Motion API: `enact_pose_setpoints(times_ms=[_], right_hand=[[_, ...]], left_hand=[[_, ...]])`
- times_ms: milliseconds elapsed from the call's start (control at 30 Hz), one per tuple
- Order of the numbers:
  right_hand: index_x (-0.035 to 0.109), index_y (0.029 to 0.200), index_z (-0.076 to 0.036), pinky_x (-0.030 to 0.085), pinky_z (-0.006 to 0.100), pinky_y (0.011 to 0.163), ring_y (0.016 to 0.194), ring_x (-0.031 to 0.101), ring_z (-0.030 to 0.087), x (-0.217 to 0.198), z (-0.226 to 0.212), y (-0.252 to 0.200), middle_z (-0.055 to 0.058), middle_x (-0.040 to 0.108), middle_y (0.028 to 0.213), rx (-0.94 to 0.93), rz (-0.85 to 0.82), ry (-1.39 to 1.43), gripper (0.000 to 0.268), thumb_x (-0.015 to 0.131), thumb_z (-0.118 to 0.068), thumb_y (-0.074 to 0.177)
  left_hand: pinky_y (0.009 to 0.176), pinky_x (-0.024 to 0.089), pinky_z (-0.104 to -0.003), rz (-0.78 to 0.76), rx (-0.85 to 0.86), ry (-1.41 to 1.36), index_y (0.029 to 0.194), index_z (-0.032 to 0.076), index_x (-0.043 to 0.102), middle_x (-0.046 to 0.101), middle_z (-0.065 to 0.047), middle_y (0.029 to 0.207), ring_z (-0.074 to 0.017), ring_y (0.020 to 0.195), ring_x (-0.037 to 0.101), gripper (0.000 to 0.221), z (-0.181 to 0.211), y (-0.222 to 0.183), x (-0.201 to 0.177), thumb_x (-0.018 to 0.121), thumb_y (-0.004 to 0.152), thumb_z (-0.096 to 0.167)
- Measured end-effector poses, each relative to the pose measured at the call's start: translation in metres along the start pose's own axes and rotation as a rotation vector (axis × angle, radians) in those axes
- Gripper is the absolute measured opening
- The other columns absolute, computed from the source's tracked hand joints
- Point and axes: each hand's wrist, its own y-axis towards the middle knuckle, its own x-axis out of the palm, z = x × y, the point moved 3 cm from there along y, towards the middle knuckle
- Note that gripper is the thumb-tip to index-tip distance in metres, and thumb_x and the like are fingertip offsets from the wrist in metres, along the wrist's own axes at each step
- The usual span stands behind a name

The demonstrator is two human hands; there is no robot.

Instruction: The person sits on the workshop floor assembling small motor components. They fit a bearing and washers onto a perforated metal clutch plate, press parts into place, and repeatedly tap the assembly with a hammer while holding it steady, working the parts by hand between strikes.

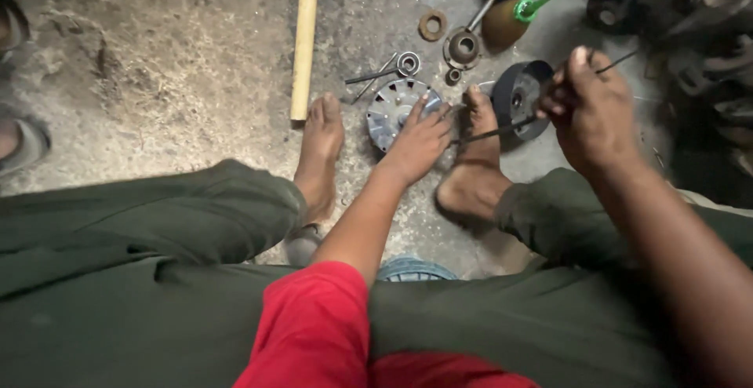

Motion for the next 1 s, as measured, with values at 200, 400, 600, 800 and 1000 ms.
enact_pose_setpoints(times_ms=[200,400,600,800,1000], right_hand=[[0.05,0.111,-0.017,0.042,0.037,0.072,0.073,0.041,0.016,-0.015,-0.014,0.006,0.002,0.043,0.085,-0.095,0.044,0.093,0.011,0.06,-0.02,0.114],[0.057,0.111,-0.013,0.056,0.031,0.087,0.094,0.061,0.014,0.017,-0.048,0.001,-0.001,0.064,0.1,0.049,0.033,-0.274,0.015,0.051,-0.025,0.106],[0.06,0.127,-0.009,0.048,0.031,0.084,0.098,0.061,0.013,-0.002,-0.071,0.003,0.001,0.066,0.114,-0.117,0.157,-0.808,0.028,0.051,-0.033,0.115],[0.061,0.128,-0.006,0.05,0.033,0.087,0.1,0.062,0.015,0.017,-0.045,-0.001,0.004,0.067,0.115,-0.106,-0.012,-0.923,0.025,0.052,-0.027,0.115],[0.061,0.128,-0.003,0.052,0.034,0.091,0.103,0.065,0.017,0.003,-0.04,-0.014,0.008,0.067,0.115,-0.161,-0.071,-0.993,0.022,0.054,-0.02,0.116]], left_hand=[[0.124,0.018,-0.062,-0.014,-0.14,-0.129,0.101,0.008,0.073,0.065,-0.007,0.129,-0.0277,0.141,0.047,0.022,0.001,0.018,-0.009,0.055,0.094,0.017],[0.113,0.025,-0.066,-0.384,-0.269,-0.279,0.101,0.01,0.072,0.067,-0.008,0.12,-0.0295,0.133,0.051,0.038,-0.002,0.058,-0.053,0.076,0.074,0.036],[0.111,0.052,-0.042,0.453,-0.026,-0.935,0.148,0.001,0.044,0.059,-0.024,0.145,-0.0359,0.133,0.062,0.069,0.024,0.17,-0.017,0.071,0.105,0.047],[0.07,0.065,-0.03,0.154,-0.013,-1.64,0.109,0.01,0.054,0.069,-0.003,0.088,-0.0095,0.076,0.077,0.015,0.039,0.186,-0.05,0.061,0.105,0.022],[0.067,0.061,-0.022,0.664,0.178,-0.981,0.112,0.016,0.066,0.075,0.006,0.094,-0.0038,0.079,0.073,0.031,0.026,0.188,-0.041,0.064,0.105,0.047]])
